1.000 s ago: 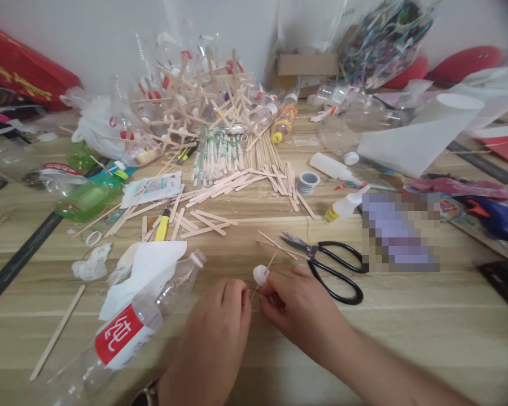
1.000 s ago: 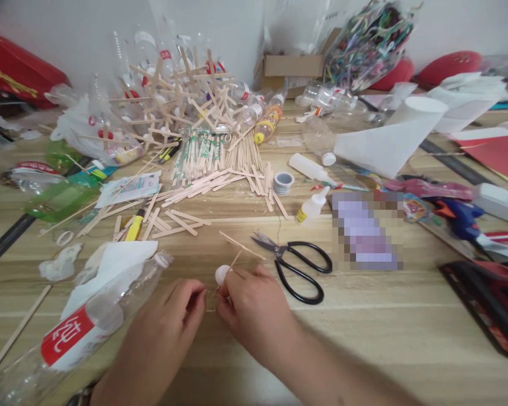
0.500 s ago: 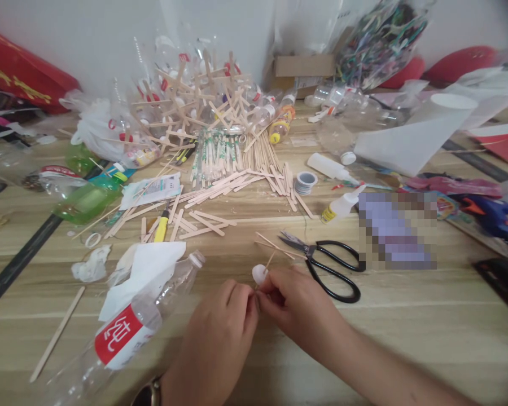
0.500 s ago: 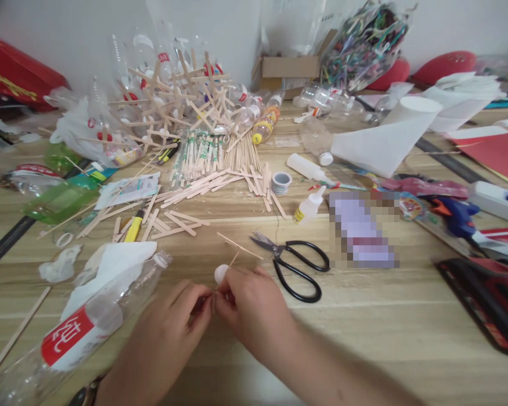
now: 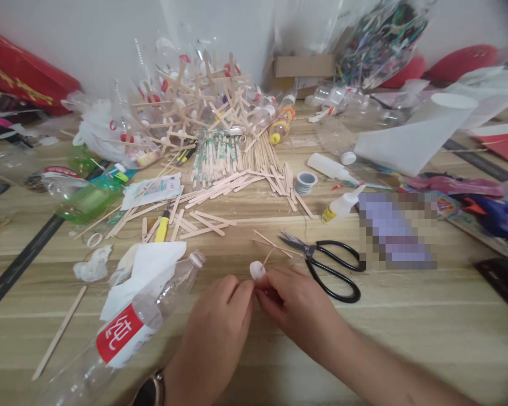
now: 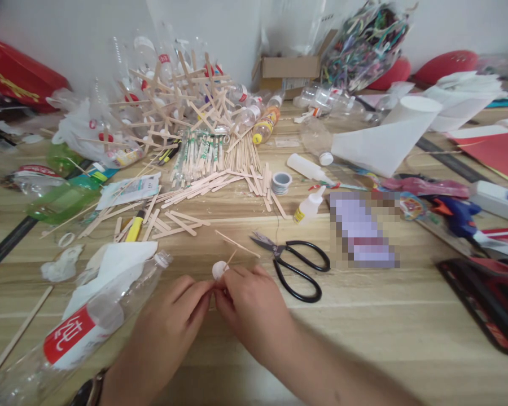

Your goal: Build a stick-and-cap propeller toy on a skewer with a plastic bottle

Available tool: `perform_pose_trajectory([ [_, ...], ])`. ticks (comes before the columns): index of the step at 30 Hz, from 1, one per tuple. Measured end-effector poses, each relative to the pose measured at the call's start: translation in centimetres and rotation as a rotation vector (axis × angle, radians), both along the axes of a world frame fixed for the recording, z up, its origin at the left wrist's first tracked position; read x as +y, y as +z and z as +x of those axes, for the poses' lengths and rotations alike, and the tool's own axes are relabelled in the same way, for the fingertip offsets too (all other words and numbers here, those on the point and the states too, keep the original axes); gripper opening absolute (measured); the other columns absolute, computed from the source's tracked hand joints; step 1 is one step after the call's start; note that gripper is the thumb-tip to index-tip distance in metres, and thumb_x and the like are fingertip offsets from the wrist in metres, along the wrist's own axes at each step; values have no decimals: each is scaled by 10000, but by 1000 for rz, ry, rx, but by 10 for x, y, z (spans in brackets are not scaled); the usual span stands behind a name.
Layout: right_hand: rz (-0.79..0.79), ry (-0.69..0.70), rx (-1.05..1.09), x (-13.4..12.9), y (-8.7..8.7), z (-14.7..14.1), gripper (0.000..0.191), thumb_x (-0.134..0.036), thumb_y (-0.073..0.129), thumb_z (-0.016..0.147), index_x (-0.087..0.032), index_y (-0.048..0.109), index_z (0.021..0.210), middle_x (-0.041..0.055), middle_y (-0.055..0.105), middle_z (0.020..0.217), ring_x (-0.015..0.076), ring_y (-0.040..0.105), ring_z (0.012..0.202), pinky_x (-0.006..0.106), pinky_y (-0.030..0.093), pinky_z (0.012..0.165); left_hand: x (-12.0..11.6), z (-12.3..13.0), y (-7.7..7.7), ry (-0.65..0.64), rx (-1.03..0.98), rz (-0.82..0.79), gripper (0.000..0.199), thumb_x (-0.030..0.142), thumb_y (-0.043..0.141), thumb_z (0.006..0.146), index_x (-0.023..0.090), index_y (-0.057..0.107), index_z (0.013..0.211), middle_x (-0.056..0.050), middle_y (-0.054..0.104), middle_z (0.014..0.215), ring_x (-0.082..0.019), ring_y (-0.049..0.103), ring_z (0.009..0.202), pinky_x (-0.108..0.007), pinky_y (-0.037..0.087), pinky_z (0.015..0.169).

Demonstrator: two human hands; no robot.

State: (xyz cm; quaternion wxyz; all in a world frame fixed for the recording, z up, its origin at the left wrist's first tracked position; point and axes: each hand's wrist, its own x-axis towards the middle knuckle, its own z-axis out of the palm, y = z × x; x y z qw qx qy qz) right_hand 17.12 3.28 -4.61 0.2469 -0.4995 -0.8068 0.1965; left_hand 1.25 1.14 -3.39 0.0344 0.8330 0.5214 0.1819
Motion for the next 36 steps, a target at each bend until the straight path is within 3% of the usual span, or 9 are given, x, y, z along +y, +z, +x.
perform_pose_trajectory([
  [9, -9, 55, -38, 1, 0, 1, 138, -104, 554, 872, -180, 616, 776, 28, 666, 739, 167, 611, 690, 272, 392, 640, 3, -4, -1, -41, 61, 90, 205, 52, 499, 857, 166, 664, 815, -22, 605, 660, -199, 601, 583, -307, 455, 526],
  [15, -74, 65, 10, 3, 0, 1, 135, -90, 578, 863, -180, 614, 769, 16, 656, 738, 164, 612, 713, 264, 400, 650, 6, -5, -2, -75, 102, 98, 162, 64, 548, 823, 175, 642, 754, -21, 613, 668, -200, 604, 595, -305, 461, 532],
  [24, -161, 53, 81, 4, 1, 1, 143, -75, 572, 853, -175, 621, 764, 13, 652, 729, 165, 598, 713, 271, 395, 651, 11, -5, -4, -46, 37, 135, 239, 100, 463, 880, 182, 624, 722, -15, 610, 643, -169, 595, 573, -274, 434, 528],
  [30, -183, 24, 78, 5, 3, 1, 150, -84, 557, 853, -175, 608, 745, 10, 638, 707, 163, 582, 689, 270, 384, 632, 10, -6, -6, -85, 11, 126, 249, 102, 427, 912, 168, 654, 834, -24, 635, 679, -181, 621, 612, -286, 458, 555],
  [36, -190, 37, 73, 6, 3, 2, 143, -88, 561, 854, -174, 607, 750, 11, 635, 717, 162, 578, 696, 271, 387, 638, 10, -7, -3, -120, 21, 153, 278, 108, 413, 925, 163, 661, 812, -11, 606, 630, -166, 594, 574, -275, 432, 531],
])
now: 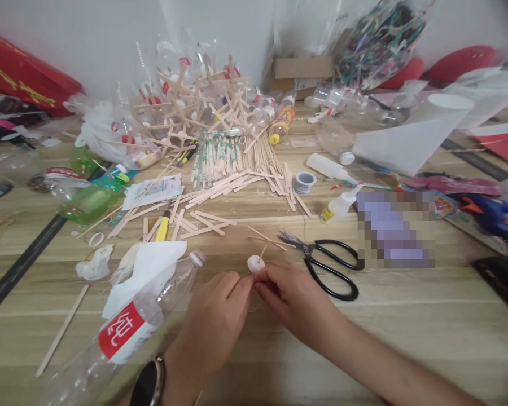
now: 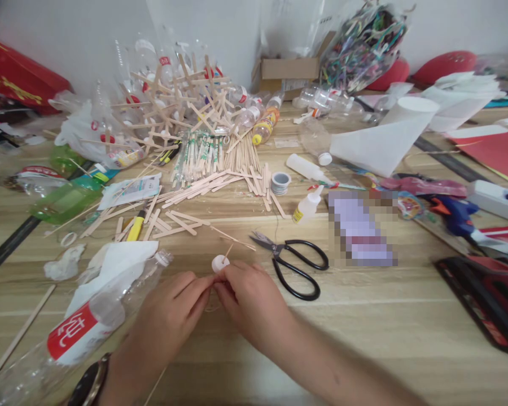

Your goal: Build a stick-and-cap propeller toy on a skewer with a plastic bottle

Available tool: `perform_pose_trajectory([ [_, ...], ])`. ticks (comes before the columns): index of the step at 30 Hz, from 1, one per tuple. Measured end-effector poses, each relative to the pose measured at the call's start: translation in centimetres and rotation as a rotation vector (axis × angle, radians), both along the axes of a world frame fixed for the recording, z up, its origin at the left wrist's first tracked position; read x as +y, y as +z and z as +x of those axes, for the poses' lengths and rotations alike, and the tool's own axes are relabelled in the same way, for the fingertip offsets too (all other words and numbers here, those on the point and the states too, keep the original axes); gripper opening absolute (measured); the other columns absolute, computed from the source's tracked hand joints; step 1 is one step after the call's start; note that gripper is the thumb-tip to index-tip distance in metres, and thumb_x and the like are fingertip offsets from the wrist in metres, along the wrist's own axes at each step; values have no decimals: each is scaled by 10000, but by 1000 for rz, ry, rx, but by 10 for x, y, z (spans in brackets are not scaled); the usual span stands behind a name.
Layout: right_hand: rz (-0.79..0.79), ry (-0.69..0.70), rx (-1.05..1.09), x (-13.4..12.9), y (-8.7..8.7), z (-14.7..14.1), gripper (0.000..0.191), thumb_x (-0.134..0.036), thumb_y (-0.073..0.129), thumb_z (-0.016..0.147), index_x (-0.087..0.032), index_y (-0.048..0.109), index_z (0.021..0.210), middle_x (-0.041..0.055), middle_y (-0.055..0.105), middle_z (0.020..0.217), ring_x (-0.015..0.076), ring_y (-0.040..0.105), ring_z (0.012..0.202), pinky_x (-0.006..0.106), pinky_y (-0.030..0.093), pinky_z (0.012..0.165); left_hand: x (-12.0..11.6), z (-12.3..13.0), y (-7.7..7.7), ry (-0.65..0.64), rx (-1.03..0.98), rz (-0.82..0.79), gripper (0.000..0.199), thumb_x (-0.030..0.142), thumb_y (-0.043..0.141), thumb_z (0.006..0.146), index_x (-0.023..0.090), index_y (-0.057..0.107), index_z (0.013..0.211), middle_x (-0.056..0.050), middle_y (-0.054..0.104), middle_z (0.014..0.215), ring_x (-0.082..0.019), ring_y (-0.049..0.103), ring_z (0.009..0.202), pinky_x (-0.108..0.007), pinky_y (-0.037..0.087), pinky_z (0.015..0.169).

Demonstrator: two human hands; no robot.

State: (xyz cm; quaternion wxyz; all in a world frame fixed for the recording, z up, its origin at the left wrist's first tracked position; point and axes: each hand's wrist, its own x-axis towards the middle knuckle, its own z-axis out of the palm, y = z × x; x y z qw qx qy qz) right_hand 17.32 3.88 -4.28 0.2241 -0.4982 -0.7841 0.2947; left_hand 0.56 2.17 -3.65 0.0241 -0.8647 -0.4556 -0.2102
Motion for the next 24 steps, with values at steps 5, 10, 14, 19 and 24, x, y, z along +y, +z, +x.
perform_pose_trajectory([
  [5, 0, 21, 30, 0, -2, -1, 159, -58, 569, 838, -177, 615, 742, 5, 635, 716, 156, 586, 702, 263, 391, 645, 4, 0, -2, 12, -11, -4, 294, 94, 440, 886, 165, 645, 688, -18, 595, 607, -166, 574, 552, -277, 403, 514],
  [10, 96, 22, -37, 0, -5, 1, 144, -53, 576, 807, -179, 639, 776, 8, 637, 709, 163, 593, 694, 268, 391, 653, 8, 1, -2, 74, -74, -151, 227, 51, 492, 793, 165, 648, 675, -15, 614, 624, -156, 585, 582, -253, 406, 545],
  [14, 183, -2, -104, 0, -6, 2, 137, -61, 573, 790, -182, 635, 770, 10, 635, 693, 170, 591, 679, 279, 384, 655, 10, 2, 2, 110, -209, -386, 210, 25, 502, 732, 171, 651, 710, 8, 616, 642, -128, 574, 589, -220, 399, 554],
  [19, 204, -22, -112, -2, -6, 1, 135, -64, 572, 780, -188, 620, 761, 4, 635, 692, 160, 591, 669, 267, 375, 643, 14, 2, 4, 152, -383, -597, 189, 70, 481, 719, 176, 637, 726, 36, 590, 608, -116, 532, 561, -206, 384, 541],
  [24, 201, -37, -106, -3, -4, 0, 129, -63, 600, 742, -190, 605, 718, -10, 608, 645, 144, 559, 603, 254, 352, 590, 16, 1, 1, 186, -495, -770, 121, 165, 500, 730, 179, 620, 729, 42, 556, 592, -120, 503, 562, -213, 368, 537],
])
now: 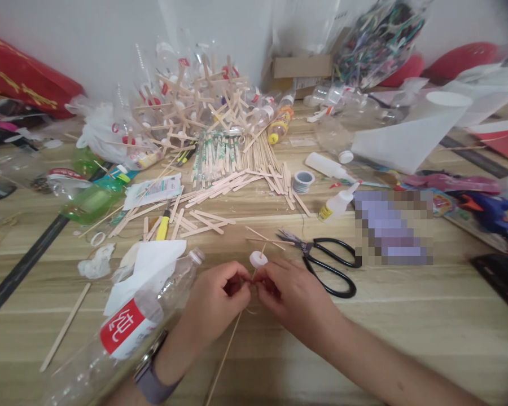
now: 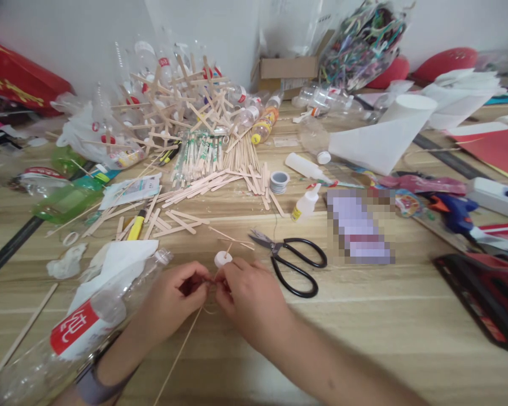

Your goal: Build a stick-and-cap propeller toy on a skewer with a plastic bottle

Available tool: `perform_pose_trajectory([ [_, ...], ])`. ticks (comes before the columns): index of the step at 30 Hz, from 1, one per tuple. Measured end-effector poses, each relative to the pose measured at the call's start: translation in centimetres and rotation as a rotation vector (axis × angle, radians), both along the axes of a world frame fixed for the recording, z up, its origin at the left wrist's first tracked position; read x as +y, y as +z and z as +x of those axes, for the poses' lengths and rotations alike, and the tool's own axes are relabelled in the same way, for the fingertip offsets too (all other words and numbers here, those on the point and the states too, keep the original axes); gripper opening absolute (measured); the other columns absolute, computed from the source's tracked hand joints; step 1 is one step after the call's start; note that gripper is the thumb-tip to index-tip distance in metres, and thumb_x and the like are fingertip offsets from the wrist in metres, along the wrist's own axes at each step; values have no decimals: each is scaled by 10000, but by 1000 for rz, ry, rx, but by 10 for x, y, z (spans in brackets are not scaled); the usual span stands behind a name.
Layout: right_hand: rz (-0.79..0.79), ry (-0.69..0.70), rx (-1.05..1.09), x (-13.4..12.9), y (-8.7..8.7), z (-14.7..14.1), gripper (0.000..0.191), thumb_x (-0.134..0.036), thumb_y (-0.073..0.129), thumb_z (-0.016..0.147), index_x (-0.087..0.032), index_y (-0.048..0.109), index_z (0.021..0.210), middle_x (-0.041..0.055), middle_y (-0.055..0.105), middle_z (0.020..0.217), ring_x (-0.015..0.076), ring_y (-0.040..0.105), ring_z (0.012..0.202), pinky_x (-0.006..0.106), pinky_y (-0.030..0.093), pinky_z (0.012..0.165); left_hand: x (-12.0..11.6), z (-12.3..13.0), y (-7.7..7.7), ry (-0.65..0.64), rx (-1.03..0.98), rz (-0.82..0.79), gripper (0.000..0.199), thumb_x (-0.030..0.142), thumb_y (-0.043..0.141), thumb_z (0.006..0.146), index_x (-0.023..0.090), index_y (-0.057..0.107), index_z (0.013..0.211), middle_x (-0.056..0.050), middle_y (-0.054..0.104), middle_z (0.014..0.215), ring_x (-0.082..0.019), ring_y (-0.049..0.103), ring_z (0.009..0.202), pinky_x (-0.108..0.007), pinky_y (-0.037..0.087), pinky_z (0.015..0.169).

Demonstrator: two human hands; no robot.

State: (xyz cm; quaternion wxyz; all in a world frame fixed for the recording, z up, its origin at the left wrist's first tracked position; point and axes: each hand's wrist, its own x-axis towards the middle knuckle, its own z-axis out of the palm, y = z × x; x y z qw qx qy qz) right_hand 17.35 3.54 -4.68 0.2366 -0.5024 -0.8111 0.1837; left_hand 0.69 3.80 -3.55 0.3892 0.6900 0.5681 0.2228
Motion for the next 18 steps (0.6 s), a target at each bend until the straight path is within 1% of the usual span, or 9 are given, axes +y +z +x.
perform_pose_trajectory([
  [3, -11, -19, 25, 0, 1, 1, 137, -51, 595, 728, -187, 603, 713, -11, 603, 643, 136, 551, 583, 245, 341, 564, 0, 0, -1, 17, -62, -64, 97, 188, 503, 726, 180, 599, 723, 48, 522, 587, -118, 478, 561, -212, 354, 531],
  [5, 14, -21, 25, 0, 1, 1, 136, -52, 589, 733, -187, 600, 714, -11, 596, 639, 135, 544, 575, 247, 338, 562, 1, -1, -1, 27, -104, -99, 83, 193, 504, 724, 181, 585, 716, 53, 497, 582, -114, 454, 556, -211, 343, 524],
  [10, 133, -3, 6, 0, 1, 0, 114, -79, 578, 774, -185, 580, 730, -8, 588, 650, 143, 534, 581, 261, 341, 583, 2, -2, -4, 53, -211, -184, 66, 199, 513, 724, 179, 576, 727, 52, 500, 602, -112, 445, 574, -210, 340, 530],
  [14, 239, 23, 0, 0, 3, -1, 135, -86, 565, 813, -186, 560, 722, -12, 567, 633, 146, 517, 585, 273, 342, 609, 4, -3, -5, 74, -293, -255, 54, 217, 535, 721, 176, 570, 726, 50, 517, 616, -110, 448, 580, -210, 341, 533],
  [18, 278, 52, 11, 0, 3, 0, 154, -104, 538, 856, -193, 575, 735, 1, 582, 667, 156, 520, 613, 280, 345, 629, 5, -3, -5, 96, -340, -290, 62, 235, 552, 731, 175, 566, 723, 64, 483, 595, -96, 409, 546, -204, 304, 503],
])
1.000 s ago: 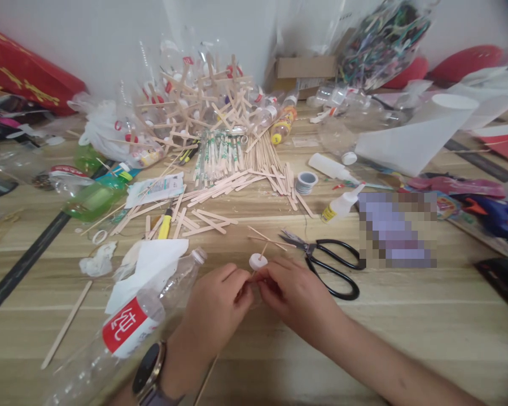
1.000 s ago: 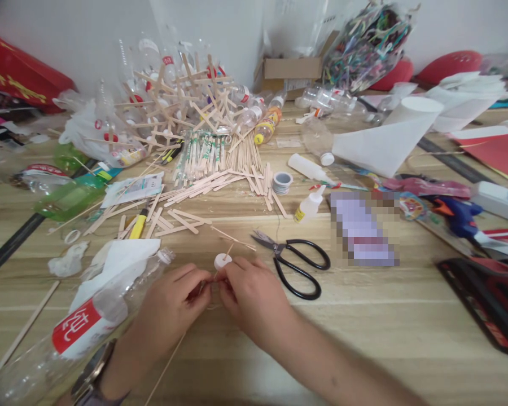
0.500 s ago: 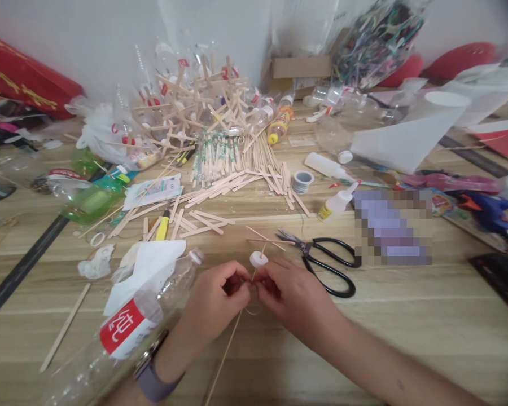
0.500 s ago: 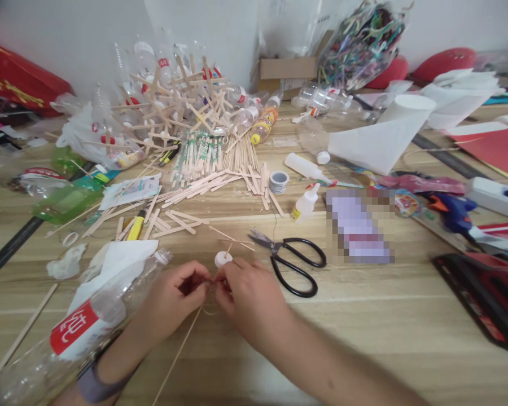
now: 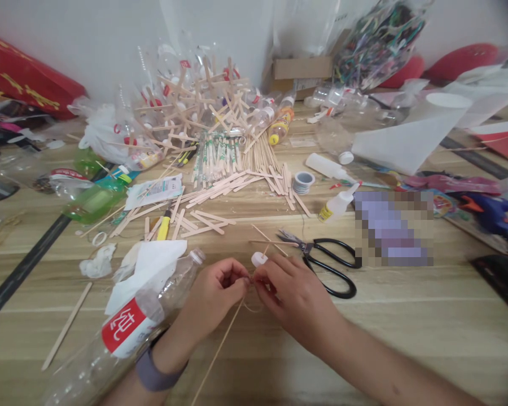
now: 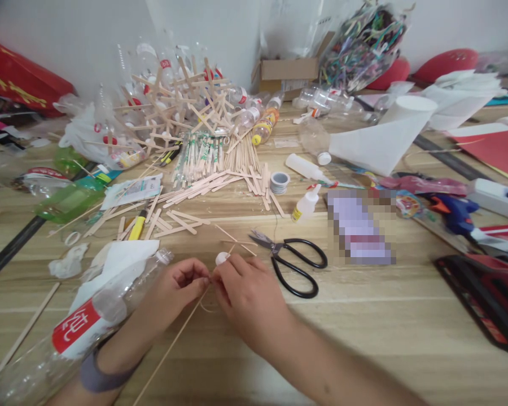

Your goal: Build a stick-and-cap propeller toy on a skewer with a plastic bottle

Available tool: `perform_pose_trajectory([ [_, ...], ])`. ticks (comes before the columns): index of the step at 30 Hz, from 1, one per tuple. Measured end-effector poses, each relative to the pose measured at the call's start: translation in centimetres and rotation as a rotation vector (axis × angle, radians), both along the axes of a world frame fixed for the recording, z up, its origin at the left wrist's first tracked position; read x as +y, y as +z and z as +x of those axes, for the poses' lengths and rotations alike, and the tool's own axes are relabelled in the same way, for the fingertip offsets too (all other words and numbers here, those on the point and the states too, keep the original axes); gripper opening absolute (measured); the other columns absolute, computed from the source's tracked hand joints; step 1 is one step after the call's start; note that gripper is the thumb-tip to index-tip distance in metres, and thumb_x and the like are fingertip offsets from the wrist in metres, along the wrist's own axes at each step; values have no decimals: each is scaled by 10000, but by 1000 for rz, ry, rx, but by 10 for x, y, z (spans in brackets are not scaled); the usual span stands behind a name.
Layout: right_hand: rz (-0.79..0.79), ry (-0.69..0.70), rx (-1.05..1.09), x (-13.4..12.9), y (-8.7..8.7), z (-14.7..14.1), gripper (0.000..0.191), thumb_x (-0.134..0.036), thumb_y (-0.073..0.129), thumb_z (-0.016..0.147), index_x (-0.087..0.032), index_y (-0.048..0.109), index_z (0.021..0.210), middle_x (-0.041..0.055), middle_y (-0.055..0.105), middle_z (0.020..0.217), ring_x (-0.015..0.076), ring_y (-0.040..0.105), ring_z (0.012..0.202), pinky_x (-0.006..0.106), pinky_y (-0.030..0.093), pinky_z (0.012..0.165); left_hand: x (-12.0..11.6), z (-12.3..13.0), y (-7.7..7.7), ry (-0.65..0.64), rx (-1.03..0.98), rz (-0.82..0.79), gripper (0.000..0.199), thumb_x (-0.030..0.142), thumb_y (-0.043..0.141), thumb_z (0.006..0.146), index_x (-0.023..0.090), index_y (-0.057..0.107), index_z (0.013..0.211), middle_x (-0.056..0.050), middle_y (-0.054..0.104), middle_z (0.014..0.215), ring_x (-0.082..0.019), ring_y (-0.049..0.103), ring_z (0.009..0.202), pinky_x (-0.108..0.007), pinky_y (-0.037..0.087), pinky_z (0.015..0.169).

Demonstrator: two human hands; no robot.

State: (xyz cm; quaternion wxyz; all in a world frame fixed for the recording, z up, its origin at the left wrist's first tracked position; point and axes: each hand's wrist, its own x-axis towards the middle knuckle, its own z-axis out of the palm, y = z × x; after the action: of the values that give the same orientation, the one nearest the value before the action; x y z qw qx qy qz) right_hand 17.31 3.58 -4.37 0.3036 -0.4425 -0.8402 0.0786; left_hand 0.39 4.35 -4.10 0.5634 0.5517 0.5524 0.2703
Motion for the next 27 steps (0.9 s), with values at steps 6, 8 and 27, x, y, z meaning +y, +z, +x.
perform_pose_trajectory([
  [6, -22, 39, 11, 0, 0, 0, 102, -115, 550, 840, -186, 613, 802, 7, 621, 700, 158, 535, 635, 293, 378, 675, 1, 0, -4, 33, -31, -7, 100, 272, 572, 747, 172, 570, 734, 60, 486, 608, -92, 393, 544, -202, 293, 491],
  [8, -14, 47, 13, 0, 0, 0, 80, -128, 566, 831, -182, 621, 809, 6, 630, 700, 159, 544, 641, 297, 384, 678, 0, -1, -6, 36, -32, -6, 96, 268, 572, 748, 173, 571, 734, 60, 488, 606, -91, 390, 536, -200, 289, 483],
  [27, -162, 26, 216, 4, 7, 7, 150, -65, 440, 807, -195, 511, 782, 7, 567, 702, 138, 550, 611, 246, 418, 568, 2, 0, 11, 81, 27, -1, 120, 287, 563, 738, 177, 611, 732, 40, 543, 622, -119, 463, 600, -212, 341, 545],
])
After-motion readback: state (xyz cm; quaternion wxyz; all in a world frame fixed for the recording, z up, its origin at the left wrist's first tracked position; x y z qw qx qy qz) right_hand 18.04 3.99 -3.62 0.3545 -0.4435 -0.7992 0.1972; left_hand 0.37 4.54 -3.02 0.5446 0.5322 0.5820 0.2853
